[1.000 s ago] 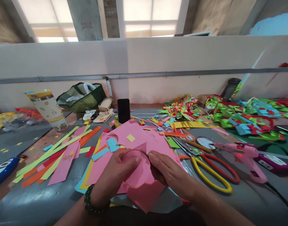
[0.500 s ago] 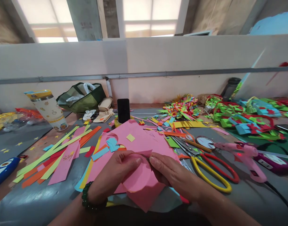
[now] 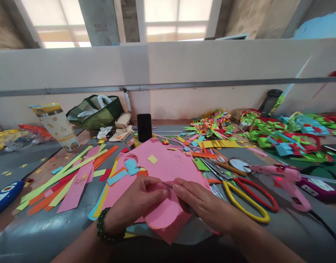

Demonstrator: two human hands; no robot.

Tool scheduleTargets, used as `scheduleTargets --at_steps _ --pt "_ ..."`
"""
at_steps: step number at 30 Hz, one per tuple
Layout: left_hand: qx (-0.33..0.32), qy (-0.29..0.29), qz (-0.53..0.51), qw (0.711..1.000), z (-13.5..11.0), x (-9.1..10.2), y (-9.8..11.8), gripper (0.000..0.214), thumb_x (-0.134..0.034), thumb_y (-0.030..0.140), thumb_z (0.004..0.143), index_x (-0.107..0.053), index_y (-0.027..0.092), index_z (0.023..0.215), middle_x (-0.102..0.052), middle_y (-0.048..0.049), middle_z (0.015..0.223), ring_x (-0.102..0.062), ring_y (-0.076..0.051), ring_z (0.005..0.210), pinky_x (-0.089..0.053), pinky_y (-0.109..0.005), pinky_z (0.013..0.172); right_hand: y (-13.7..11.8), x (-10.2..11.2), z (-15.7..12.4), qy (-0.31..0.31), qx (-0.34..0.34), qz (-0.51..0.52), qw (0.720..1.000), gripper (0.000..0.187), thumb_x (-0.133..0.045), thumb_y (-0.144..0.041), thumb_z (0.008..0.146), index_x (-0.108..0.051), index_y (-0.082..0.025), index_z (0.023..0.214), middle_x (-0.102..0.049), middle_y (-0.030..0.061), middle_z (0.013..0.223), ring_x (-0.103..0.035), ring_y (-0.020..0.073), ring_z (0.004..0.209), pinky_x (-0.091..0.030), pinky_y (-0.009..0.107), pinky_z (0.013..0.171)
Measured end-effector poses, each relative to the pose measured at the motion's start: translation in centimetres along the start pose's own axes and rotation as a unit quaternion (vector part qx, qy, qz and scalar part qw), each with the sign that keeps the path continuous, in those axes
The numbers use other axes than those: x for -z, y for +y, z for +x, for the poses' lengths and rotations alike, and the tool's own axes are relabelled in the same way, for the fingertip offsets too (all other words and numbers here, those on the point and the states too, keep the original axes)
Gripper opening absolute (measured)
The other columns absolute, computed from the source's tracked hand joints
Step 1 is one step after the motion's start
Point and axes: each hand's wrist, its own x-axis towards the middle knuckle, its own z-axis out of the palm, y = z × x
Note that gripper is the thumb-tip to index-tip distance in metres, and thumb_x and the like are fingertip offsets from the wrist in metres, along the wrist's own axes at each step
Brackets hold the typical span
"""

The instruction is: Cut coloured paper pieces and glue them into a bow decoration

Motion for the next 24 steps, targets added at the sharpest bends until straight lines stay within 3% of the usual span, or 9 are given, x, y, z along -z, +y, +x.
scheduleTargets --at_steps 5,8,14,20,24 --pt "0.002 -0.005 -0.009 1.000 0.04 0.01 0.02 0.025 -0.066 0.037 0.074 -0.071 0.013 0.080 -0.064 -0.0031 0.070 -0.052 -0.012 0.059 -0.035 -0.020 0.053 0.07 0.14 0.06 -0.010 0.007 -0.006 1.000 0.044 -0.024 -0.052 0.095 -0.048 -0.021 0.076 -0.047 -0.0011 0.069 -0.046 0.0134 0.066 -0.041 0.027 0.069" --pt "-0.010 0.015 -0.017 1.000 -0.03 0.02 0.19 0.029 -0.064 0.040 0.075 -0.070 0.012 0.079 -0.065 -0.0044 0.074 -0.053 -0.013 0.063 -0.036 -0.021 0.056 0.24 0.35 -0.07 -0.004 0.015 -0.002 1.000 0.045 -0.023 -0.055 0.094 -0.050 -0.021 0.081 -0.047 -0.0006 0.070 -0.048 0.0143 0.068 -0.041 0.027 0.070" --pt "-0.001 0.023 -0.005 1.000 -0.01 -0.09 0.42 0.030 -0.067 0.041 0.072 -0.069 0.011 0.073 -0.060 -0.0021 0.064 -0.046 -0.011 0.058 -0.032 -0.021 0.053 0.05 0.33 0.03 -0.025 0.005 -0.007 1.000 0.042 -0.024 -0.049 0.096 -0.046 -0.021 0.075 -0.045 -0.0018 0.069 -0.045 0.0125 0.065 -0.039 0.026 0.066" --pt "-0.013 0.010 -0.012 1.000 0.20 0.01 0.04 0.028 -0.066 0.039 0.073 -0.067 0.011 0.072 -0.055 -0.0003 0.063 -0.043 -0.009 0.058 -0.031 -0.021 0.054 -0.01 0.19 0.07 -0.026 0.009 -0.012 1.000 0.042 -0.022 -0.048 0.097 -0.044 -0.021 0.074 -0.043 -0.0018 0.070 -0.045 0.0132 0.069 -0.039 0.028 0.073" --pt "0.015 0.001 -0.027 1.000 0.19 -0.08 0.04 0.026 -0.068 0.038 0.071 -0.065 0.012 0.067 -0.052 0.0014 0.059 -0.041 -0.008 0.053 -0.028 -0.020 0.049 0.08 0.28 0.06 -0.031 0.001 -0.056 0.998 0.044 -0.022 -0.051 0.096 -0.047 -0.020 0.074 -0.046 -0.0003 0.071 -0.046 0.0146 0.070 -0.040 0.029 0.073"
